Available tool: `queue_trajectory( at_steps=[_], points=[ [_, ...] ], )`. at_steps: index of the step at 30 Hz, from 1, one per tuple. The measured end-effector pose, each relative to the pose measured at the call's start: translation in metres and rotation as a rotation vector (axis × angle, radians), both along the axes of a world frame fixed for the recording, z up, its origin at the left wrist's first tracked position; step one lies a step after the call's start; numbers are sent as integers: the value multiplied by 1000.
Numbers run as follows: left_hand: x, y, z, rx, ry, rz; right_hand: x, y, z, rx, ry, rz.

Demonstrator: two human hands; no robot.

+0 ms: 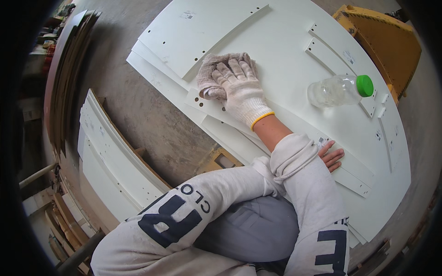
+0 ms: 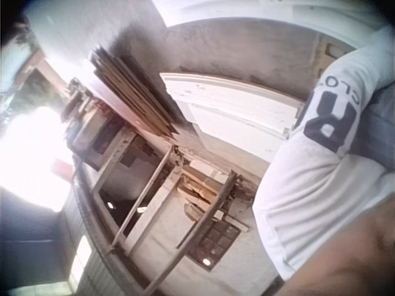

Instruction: The person sits on the floor and wipes white flat panels with a cloth, occasionally using a plastic bottle to apply liquid. They then use a blue scraper to remove labels from the panels.

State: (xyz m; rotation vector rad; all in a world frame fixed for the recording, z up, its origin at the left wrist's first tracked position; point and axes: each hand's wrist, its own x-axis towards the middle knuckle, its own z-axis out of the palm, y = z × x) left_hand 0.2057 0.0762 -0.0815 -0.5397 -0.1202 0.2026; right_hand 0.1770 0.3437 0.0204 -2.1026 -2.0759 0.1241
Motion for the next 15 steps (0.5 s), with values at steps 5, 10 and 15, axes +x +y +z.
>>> queue_trajectory(
  at_steps=[5,10,15],
  points=[
    [14,-27,-12,-22,-62,-20,27,-11,0,-10,-60,-77],
    [33,-35,-48,352,121,-2,34,-83,7,-91,30,38],
    [30,-55,-46,909,108,335,33,-145,19,-176,4,106]
  ],
)
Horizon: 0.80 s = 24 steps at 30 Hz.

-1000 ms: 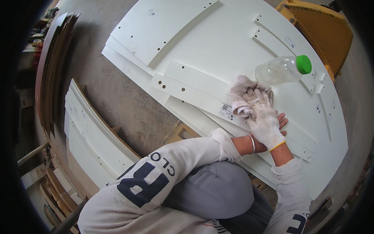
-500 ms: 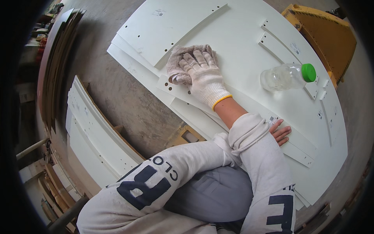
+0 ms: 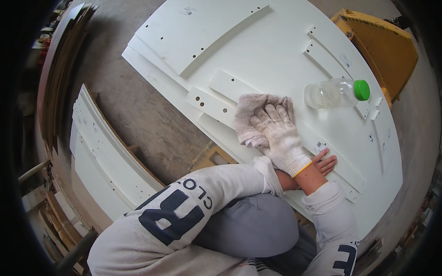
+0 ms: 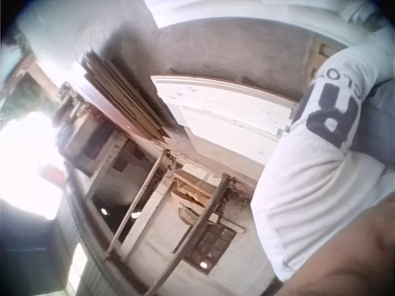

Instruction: The person sits on the floor and wipes white flat panels with a cloth, occasionally using a plastic bottle to apply liquid. They then use a blue scraper to remove labels from the panels.

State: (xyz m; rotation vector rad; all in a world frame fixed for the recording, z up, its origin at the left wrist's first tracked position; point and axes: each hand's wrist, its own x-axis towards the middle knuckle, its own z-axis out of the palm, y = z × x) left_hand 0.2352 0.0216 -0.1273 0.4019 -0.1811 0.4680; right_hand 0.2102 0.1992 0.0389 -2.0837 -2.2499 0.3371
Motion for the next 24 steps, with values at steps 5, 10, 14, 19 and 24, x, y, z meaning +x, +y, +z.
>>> queue_trajectory(
  at_steps=[5,10,14,19,24],
  points=[
    [-17,17,76,-999,92,-384,-34,121,-11,58,92,-45],
    [-20,64,97,-1120,31,-338,-45,130,4,-101,97,-47],
    [-23,58,76,-1948,-25,-507,-56,134,6,28,150,-8],
    [-28,78,95,-3356,-453,-333,-57,137,-5,-78,54,-92],
    [-30,78,95,-3584,-400,-462,-60,156,17,-202,50,-101]
  ],
)
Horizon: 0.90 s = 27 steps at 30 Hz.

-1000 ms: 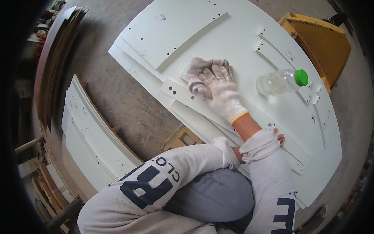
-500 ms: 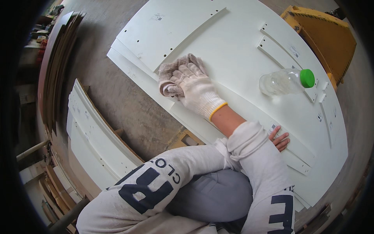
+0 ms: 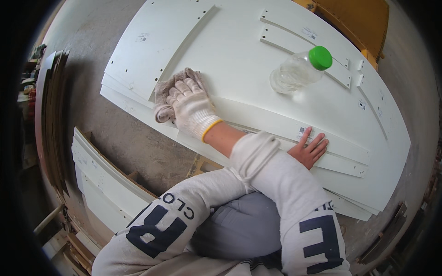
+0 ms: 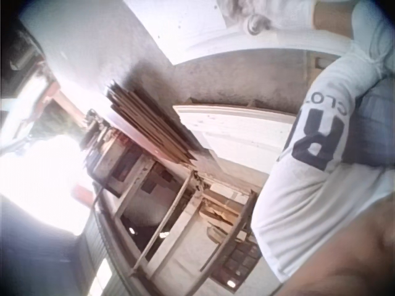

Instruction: The person sits on the floor and wipes white flat panels with a cloth, occasionally using a plastic bottle to apply liquid. They then use a blue scraper to remove labels from the panels.

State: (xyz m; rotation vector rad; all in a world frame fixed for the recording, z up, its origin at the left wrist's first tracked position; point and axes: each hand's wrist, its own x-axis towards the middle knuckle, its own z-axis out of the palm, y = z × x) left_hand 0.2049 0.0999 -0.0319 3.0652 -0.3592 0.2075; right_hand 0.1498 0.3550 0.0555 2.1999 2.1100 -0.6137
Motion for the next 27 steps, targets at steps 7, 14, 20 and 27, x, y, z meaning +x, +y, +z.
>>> queue_trajectory(
  at_steps=[7,14,20,27],
  points=[
    [-1,15,1,-254,-89,-66,24,-43,-16,164,98,-73],
    [-5,-5,-25,-1930,-24,-222,123,-240,3,127,-12,-128],
    [2,-13,-35,-1066,-153,-48,113,-219,0,125,25,-18],
    [27,-56,-57,-3458,-138,-528,59,-79,-38,342,49,-56]
  ],
)
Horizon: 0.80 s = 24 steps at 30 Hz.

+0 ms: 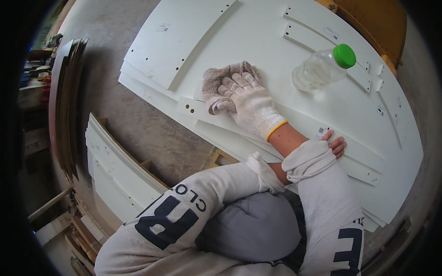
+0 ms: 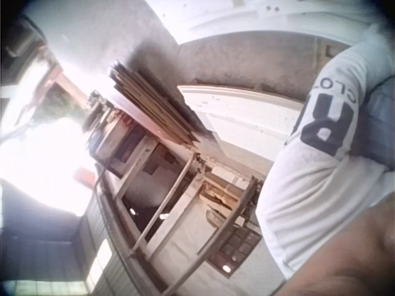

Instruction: The person sits on the floor and wipes white flat panels with a cloth, occasionally using a plastic bottle to apply liquid. They then use a blue scraper to remove labels from the panels.

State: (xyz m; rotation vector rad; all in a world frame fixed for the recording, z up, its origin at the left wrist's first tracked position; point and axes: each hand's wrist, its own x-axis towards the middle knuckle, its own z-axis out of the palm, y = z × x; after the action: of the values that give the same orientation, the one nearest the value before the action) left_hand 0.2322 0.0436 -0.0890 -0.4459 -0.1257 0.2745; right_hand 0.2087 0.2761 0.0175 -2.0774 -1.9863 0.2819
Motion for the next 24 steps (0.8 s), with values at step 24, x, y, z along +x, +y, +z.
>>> queue_trajectory(
  at_steps=[24],
  points=[
    [-16,-15,-8,-44,-42,41,-17,42,-4,29,-100,59]
  ],
)
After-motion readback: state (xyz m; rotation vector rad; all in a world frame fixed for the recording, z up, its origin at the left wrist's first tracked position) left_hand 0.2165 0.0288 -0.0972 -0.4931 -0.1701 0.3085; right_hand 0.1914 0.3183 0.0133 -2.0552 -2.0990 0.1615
